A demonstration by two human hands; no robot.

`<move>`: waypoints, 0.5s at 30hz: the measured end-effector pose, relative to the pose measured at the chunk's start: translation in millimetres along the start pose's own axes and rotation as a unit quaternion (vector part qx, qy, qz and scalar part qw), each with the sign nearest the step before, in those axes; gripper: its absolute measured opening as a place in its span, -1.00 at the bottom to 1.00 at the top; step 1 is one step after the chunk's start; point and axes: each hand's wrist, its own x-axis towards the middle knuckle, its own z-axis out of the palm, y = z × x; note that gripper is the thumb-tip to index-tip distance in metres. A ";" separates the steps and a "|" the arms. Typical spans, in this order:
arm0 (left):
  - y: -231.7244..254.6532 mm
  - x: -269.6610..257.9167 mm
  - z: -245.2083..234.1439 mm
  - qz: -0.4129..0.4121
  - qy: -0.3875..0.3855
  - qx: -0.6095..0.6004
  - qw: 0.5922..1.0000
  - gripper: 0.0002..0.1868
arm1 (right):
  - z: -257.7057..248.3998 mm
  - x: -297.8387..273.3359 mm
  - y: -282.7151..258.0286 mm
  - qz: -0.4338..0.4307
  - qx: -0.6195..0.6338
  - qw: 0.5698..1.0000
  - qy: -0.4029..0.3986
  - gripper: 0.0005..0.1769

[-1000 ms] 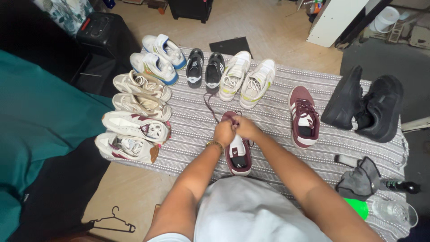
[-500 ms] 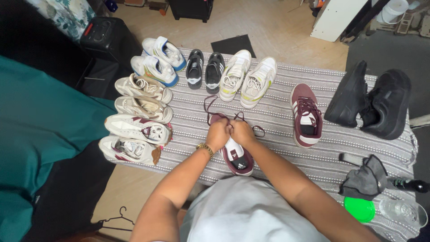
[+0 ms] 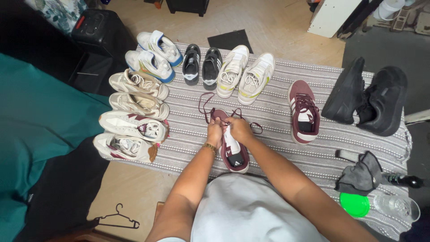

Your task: The person unlaces a white sneaker and then a maroon sneaker, removing the laces completely. They then re-lace both shoes by threading the laces through the eyelets and tying them. The shoes remain on the table throughout the process.

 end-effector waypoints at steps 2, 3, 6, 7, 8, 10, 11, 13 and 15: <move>6.3 2.1 4.0 0.012 -0.045 -0.096 0.994 -0.77 | -6.2 2.0 14.5 0.020 0.015 1.000 0.005 -0.55; 13.7 1.4 4.4 0.021 -0.065 -0.144 0.987 -0.74 | -8.9 6.2 21.7 0.013 0.028 0.999 0.020 -0.58; 41.9 -4.1 9.7 0.062 -0.046 0.008 0.997 -0.74 | -4.9 0.3 48.7 -0.032 0.068 0.996 0.041 -0.64; 60.1 -1.8 13.9 0.117 -0.047 0.094 0.988 -0.68 | -7.1 7.4 53.3 -0.074 0.078 0.993 0.046 -0.63; 81.2 -0.2 13.1 0.172 -0.047 0.179 0.968 -0.62 | -9.6 14.5 55.9 -0.117 0.087 0.988 0.050 -0.61; 116.5 -3.4 0.4 0.272 -0.033 0.280 0.920 -0.59 | -3.4 13.1 53.7 -0.069 0.086 0.994 0.022 -0.68; 135.7 0.2 -4.8 0.324 -0.026 0.296 0.898 -0.61 | -2.2 13.4 50.6 -0.046 0.085 0.995 0.009 -0.71; 165.1 7.9 -22.3 0.298 0.028 0.335 0.893 -0.53 | -1.8 12.1 42.1 -0.059 0.047 0.997 0.003 -0.70; 184.7 22.0 -41.1 0.340 0.125 0.346 0.866 -0.48 | -5.4 8.1 30.2 -0.046 0.005 0.999 -0.006 -0.69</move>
